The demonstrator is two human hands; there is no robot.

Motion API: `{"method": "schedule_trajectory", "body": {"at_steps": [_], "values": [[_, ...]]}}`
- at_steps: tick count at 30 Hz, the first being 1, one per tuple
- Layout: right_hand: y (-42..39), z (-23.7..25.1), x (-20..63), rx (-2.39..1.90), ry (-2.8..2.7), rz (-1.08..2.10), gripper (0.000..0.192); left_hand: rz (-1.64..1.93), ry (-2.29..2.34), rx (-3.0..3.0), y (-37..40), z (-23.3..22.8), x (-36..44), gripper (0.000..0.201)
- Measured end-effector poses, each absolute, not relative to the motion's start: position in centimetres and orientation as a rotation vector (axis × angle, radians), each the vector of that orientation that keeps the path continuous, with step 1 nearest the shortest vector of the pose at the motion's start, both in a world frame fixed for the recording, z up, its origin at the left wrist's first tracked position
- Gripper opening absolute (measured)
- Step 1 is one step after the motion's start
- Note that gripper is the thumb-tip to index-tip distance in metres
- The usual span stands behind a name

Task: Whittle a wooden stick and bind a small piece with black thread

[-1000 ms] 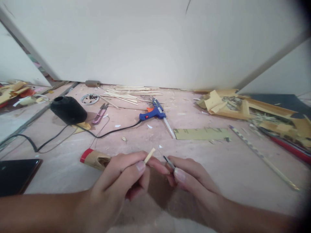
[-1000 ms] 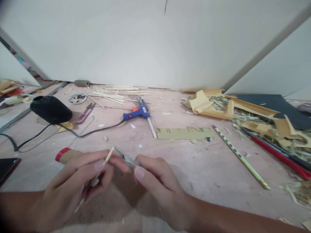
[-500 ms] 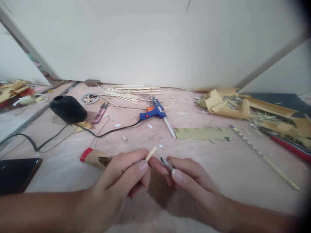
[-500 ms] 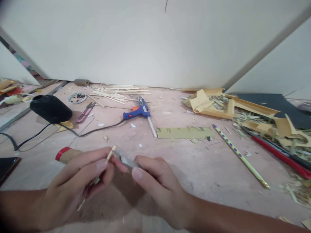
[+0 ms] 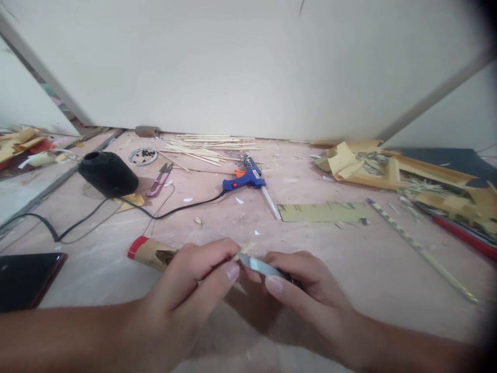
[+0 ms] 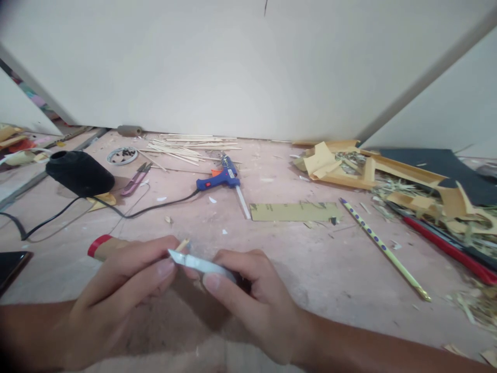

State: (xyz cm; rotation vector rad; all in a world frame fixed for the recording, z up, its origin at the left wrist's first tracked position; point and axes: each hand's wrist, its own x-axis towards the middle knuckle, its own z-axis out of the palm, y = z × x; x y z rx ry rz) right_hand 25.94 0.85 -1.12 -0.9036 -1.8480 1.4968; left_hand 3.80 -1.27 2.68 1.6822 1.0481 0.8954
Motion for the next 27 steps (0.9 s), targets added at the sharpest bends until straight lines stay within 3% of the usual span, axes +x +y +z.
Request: {"method": "schedule_trajectory", "body": {"at_steps": [4, 8, 10, 18, 23, 27], "values": [[0.9, -1.2, 26.1, -0.911, -1.874, 1.481, 0.033, 0.946, 1.082, 1.855, -1.7, 1.9, 3.4, 0.026], [0.9, -1.3, 26.2, -0.909, -1.869, 1.49, 0.032, 1.12, 1.178, 1.946, -2.9, -0.2, 2.6, 0.056], [0.8, -1.3, 26.2, -0.929, -1.877, 1.468, 0.033, 1.143, 1.185, 1.94, -3.4, -0.9, 2.3, 0.061], [0.6, -0.9, 25.9, -1.02, -1.887, 1.365, 0.046, 1.157, 1.135, 1.946, -3.3, -0.6, 2.1, 0.049], [0.4, -0.6, 25.8, -0.979, -1.857, 1.413, 0.049, 0.903, 1.096, 1.969, -1.9, 0.6, 2.9, 0.013], [0.2, -0.4, 25.6, -0.949, -1.826, 1.479, 0.048, 0.779, 1.147, 1.972, -1.0, 1.5, 3.7, 0.031]]}}
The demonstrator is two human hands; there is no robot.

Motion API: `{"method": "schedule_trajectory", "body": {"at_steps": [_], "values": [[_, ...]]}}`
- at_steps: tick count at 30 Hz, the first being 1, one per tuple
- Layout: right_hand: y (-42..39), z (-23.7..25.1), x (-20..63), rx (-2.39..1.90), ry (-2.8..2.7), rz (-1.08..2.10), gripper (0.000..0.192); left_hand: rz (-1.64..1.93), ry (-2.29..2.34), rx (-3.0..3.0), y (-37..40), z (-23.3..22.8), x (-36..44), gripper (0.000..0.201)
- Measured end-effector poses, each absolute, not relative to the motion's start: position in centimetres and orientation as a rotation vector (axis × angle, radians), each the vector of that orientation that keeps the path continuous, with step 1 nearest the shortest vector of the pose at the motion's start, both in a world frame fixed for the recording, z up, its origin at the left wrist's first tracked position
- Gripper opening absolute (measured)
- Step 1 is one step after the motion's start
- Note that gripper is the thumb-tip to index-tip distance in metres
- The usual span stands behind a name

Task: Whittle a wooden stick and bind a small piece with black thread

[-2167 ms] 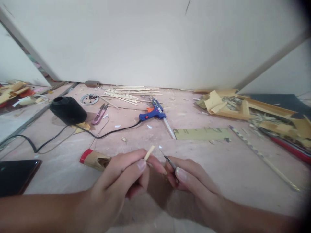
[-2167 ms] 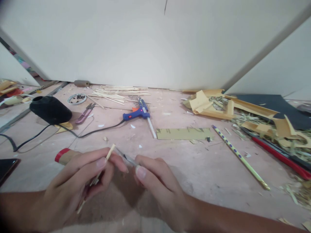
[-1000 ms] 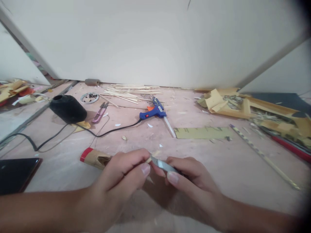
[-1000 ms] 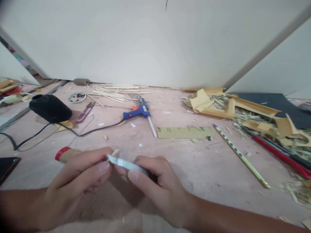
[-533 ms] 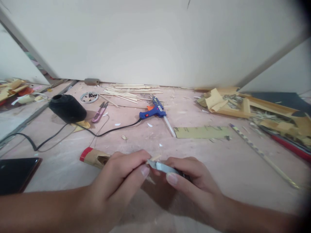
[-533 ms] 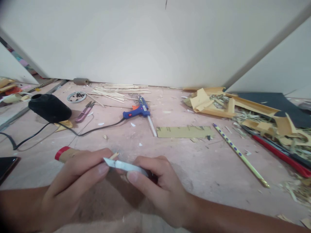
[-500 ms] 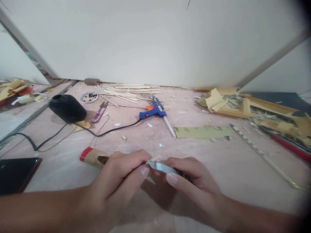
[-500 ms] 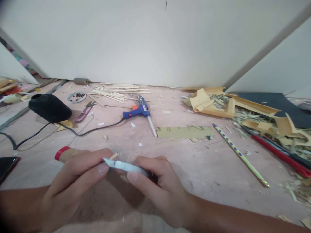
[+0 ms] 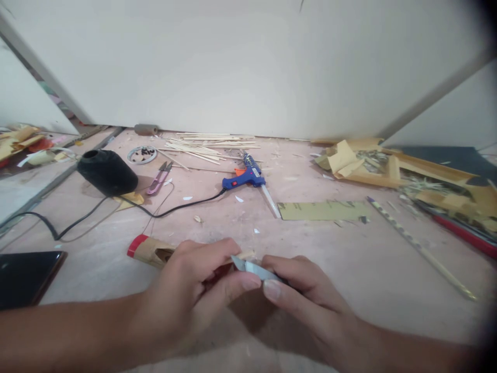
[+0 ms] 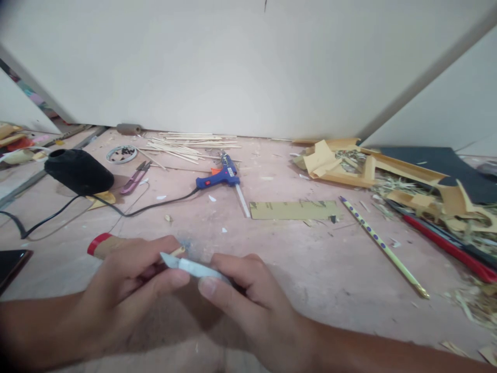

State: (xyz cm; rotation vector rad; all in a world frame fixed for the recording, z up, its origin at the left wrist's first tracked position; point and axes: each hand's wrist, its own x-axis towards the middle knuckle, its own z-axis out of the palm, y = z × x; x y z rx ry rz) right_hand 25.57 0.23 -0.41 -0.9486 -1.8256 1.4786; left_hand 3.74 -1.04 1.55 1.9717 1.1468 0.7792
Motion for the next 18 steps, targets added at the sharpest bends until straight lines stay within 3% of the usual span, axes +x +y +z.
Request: {"method": "schedule_trajectory", "body": {"at_steps": [5, 18], "values": [[0.05, -0.26, 25.59, -0.938, -1.786, 1.521, 0.048, 0.783, 1.121, 1.988, -0.77, 2.14, 4.03, 0.037], [-0.64, -0.02, 24.94, -0.974, -1.652, 1.613, 0.05, 0.775, 1.029, 1.98, -0.65, 2.54, 3.92, 0.03]]}}
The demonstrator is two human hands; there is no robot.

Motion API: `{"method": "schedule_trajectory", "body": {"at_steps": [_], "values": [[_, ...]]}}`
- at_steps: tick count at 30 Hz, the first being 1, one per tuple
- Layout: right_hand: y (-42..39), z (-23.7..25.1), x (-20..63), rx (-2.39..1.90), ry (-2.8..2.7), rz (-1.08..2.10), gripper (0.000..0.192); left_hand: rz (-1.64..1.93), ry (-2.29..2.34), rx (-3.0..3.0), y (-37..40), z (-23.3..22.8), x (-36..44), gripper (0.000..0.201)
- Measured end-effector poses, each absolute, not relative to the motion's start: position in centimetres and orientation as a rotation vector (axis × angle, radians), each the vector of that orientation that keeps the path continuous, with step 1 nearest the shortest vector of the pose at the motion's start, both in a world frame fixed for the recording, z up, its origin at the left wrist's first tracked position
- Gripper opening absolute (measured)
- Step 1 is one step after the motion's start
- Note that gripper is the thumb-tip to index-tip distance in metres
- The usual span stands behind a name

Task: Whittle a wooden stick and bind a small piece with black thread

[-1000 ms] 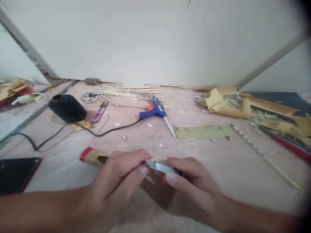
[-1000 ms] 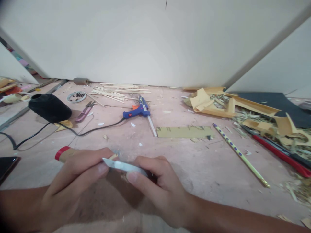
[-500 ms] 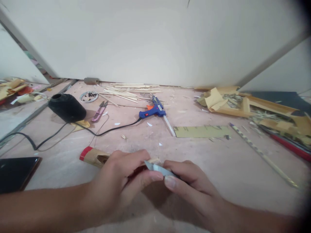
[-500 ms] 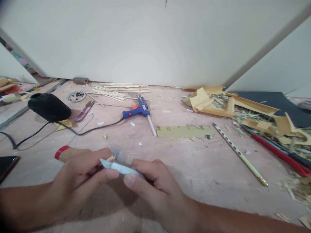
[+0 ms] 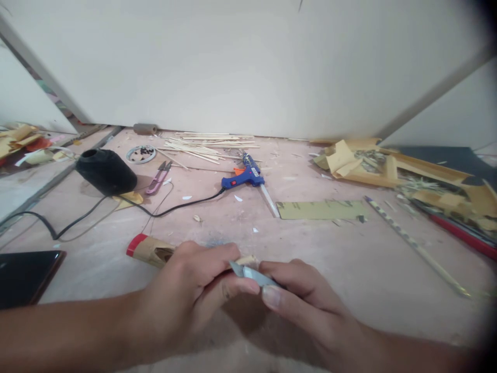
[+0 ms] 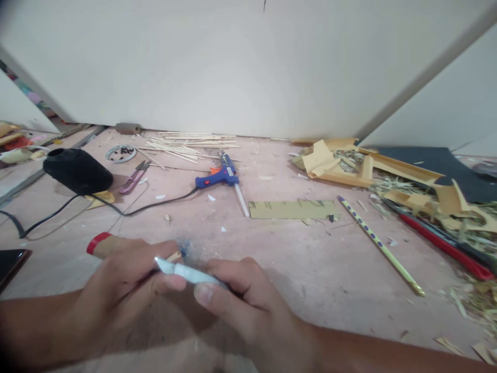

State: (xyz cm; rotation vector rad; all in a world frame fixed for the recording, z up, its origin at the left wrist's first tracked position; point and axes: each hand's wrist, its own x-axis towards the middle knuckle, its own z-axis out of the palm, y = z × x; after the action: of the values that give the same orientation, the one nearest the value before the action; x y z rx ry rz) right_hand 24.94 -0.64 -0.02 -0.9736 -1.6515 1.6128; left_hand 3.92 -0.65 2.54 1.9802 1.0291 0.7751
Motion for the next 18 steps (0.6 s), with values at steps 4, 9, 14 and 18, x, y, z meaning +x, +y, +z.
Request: {"method": "schedule_trajectory", "body": {"at_steps": [4, 9, 14, 18], "values": [[-0.79, 0.05, 25.08, -0.979, -1.606, 1.673, 0.049, 0.78, 0.975, 2.016, -0.43, 2.65, 3.94, 0.025], [-0.82, 0.12, 25.24, -0.992, -1.579, 1.709, 0.04, 0.845, 0.916, 2.105, -0.28, 2.33, 3.92, 0.028], [-0.78, 0.08, 25.43, -1.028, -1.572, 1.75, 0.04, 0.864, 0.875, 2.148, -0.51, 2.3, 3.78, 0.026], [-1.05, -0.12, 25.39, -1.054, -1.541, 1.734, 0.039, 0.861, 0.887, 2.131, -0.65, 3.01, 3.83, 0.033]]}}
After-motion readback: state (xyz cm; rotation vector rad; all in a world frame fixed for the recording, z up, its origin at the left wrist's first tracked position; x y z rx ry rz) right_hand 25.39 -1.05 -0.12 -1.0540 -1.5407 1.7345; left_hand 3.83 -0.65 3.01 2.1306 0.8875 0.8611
